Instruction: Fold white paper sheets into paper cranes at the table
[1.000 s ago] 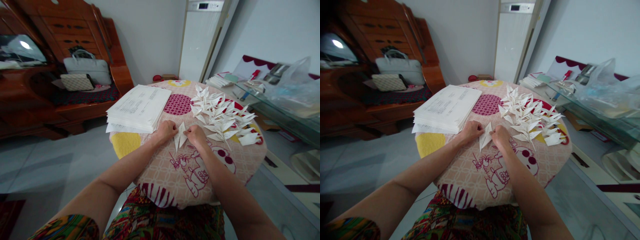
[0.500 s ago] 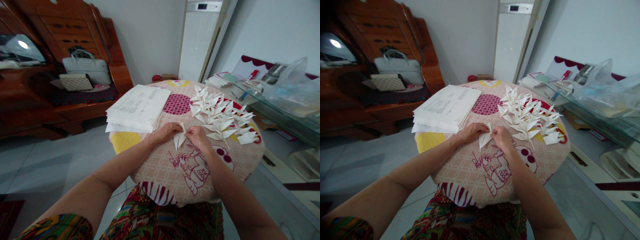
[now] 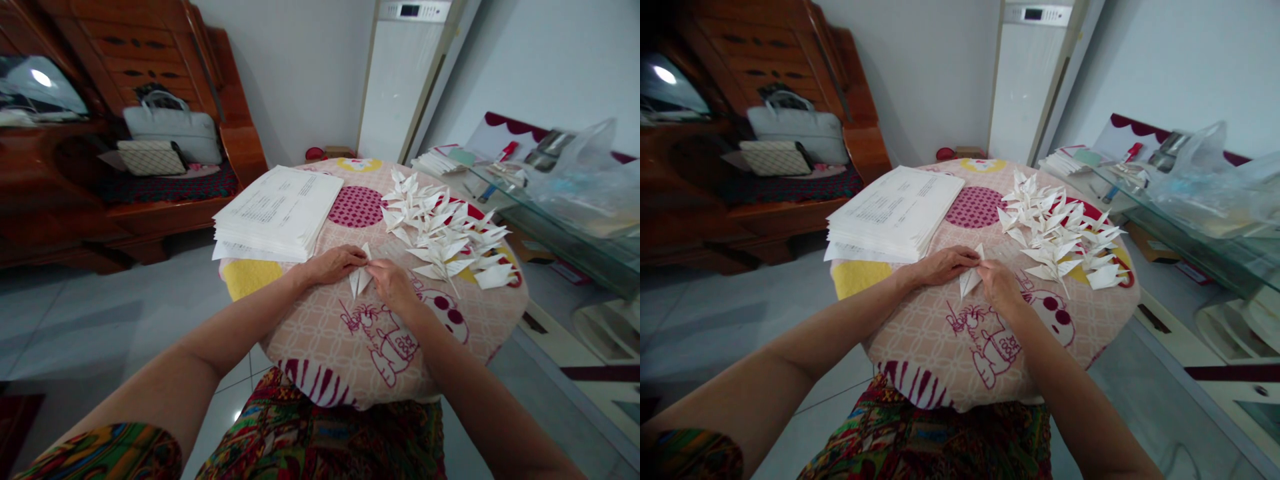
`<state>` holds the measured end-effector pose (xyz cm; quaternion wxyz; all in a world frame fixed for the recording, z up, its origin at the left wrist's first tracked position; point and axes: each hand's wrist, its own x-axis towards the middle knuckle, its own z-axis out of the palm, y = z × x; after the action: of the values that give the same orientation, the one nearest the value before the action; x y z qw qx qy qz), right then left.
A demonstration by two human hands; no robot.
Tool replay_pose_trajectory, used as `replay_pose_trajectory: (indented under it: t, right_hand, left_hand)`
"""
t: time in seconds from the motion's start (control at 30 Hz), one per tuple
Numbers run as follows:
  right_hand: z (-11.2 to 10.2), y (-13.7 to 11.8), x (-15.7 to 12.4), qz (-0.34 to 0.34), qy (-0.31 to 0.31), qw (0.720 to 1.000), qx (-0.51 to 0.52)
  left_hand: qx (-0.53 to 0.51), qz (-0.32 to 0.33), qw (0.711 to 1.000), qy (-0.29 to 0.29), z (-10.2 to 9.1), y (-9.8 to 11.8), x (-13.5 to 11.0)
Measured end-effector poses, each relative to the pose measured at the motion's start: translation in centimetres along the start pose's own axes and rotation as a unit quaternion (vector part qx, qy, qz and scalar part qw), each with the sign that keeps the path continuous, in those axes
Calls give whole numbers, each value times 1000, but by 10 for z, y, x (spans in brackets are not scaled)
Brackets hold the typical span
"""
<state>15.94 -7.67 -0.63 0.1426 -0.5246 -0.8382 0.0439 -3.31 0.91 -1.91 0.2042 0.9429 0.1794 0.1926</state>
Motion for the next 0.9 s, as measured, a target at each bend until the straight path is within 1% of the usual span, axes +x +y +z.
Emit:
replay_pose_trajectory:
  t: [0.07,0.13,0.2,0.27,0.37,0.53,0.63,0.73,0.8,0.9]
  right_hand:
    - [5,5,-4,-22,-4,1000,8]
    - [10,11,-9,-60,5,998,14]
    - [13,14,-14,-88,23,996,21]
    - [16,16,-20,-100,45,994,29]
    - [18,16,-28,-115,74,990,36]
    - [22,17,-38,-154,112,981,48]
    - [23,16,-41,-154,127,977,78]
    - [22,13,-40,-135,137,976,104]
    - [21,10,-39,-136,132,976,105]
    - [20,8,-38,-158,113,976,98]
  left_hand:
    - [3,10,1000,7,-1,-1,0]
    - [4,17,1000,15,-1,-3,1]
    - [3,20,1000,18,-1,-4,2]
    - [-1,18,1000,20,0,-5,3]
    - [-8,-2,999,32,1,-6,4]
    - [-20,-64,996,53,6,-5,10]
    - [-19,-96,993,61,7,-4,12]
    - [-19,-107,992,65,8,-2,12]
    - [-20,-108,992,68,9,-2,12]
    - [-23,-106,991,73,9,-1,11]
